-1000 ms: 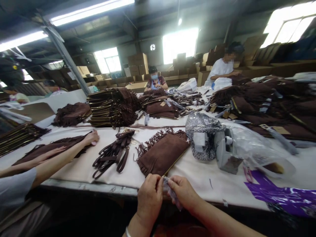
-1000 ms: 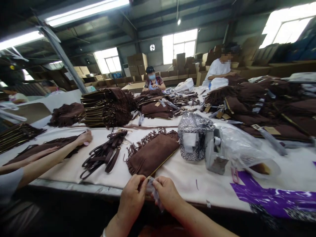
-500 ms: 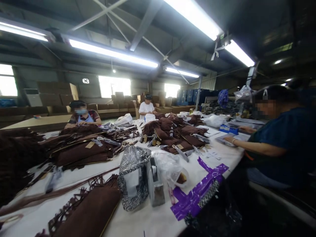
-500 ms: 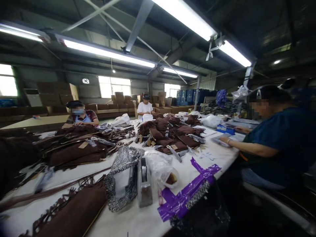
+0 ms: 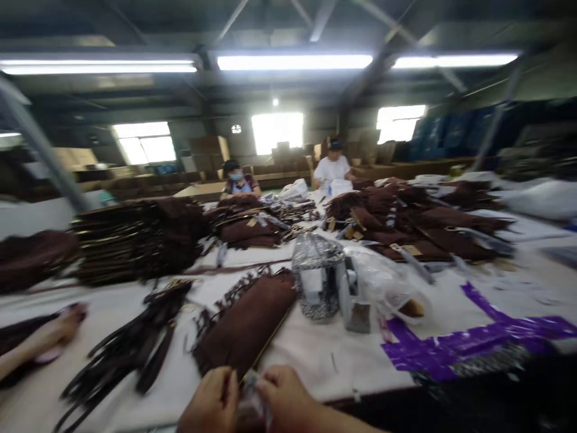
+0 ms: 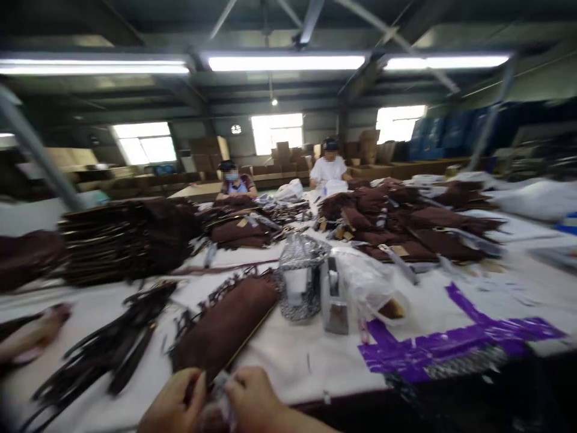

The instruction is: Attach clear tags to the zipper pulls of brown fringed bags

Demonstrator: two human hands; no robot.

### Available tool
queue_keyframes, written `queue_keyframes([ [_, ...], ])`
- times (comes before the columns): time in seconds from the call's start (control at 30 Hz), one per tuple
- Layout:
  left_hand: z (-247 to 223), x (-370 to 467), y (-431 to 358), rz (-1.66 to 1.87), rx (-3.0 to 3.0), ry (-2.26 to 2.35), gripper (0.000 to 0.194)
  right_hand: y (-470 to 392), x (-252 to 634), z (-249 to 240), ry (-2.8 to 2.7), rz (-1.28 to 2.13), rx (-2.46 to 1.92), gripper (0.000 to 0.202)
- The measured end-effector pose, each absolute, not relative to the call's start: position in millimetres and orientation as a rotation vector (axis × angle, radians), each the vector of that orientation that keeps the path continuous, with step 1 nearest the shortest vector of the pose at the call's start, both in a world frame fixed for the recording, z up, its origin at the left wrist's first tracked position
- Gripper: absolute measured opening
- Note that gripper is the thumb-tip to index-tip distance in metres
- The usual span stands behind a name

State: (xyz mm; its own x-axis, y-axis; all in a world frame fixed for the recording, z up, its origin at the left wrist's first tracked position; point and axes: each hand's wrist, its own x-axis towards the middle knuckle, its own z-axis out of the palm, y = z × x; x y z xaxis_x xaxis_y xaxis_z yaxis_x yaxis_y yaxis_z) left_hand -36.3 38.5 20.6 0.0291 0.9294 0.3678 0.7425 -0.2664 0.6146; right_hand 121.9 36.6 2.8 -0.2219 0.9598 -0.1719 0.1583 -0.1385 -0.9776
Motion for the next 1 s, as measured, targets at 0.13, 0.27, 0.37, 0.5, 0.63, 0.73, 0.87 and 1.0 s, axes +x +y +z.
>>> queue_keyframes([
  [0.13,6,-29,4,0.777,1.314,1.548,0.037,31,106,-29,-1.201,1.553,-1.388,0.05],
  [0.27,-2,-21,6,0.93,0.527,1.223,0.03,29,109,-27,-1.149,1.592,-1.439,0.051],
  [0.37,-2,-21,11,1.086,0.204,1.042,0.027,24,108,-20,-1.099,1.623,-1.418,0.052],
  [0.5,-4,-16,21,1.28,0.234,1.083,0.028,17,105,-14,-1.039,1.586,-1.361,0.051],
  [0.63,-5,-19,31,1.346,0.676,1.309,0.032,9,108,-7,-1.073,1.582,-1.406,0.056],
  [0.73,-4,-28,35,1.26,0.961,1.355,0.036,5,106,-4,-1.075,1.64,-1.42,0.058],
  [0.87,-10,-37,36,1.201,0.938,1.306,0.034,6,97,-5,-1.042,1.667,-1.425,0.055],
  [1.0,-15,-43,38,1.213,0.777,1.2,0.034,12,90,-9,-0.887,1.671,-1.371,0.052],
])
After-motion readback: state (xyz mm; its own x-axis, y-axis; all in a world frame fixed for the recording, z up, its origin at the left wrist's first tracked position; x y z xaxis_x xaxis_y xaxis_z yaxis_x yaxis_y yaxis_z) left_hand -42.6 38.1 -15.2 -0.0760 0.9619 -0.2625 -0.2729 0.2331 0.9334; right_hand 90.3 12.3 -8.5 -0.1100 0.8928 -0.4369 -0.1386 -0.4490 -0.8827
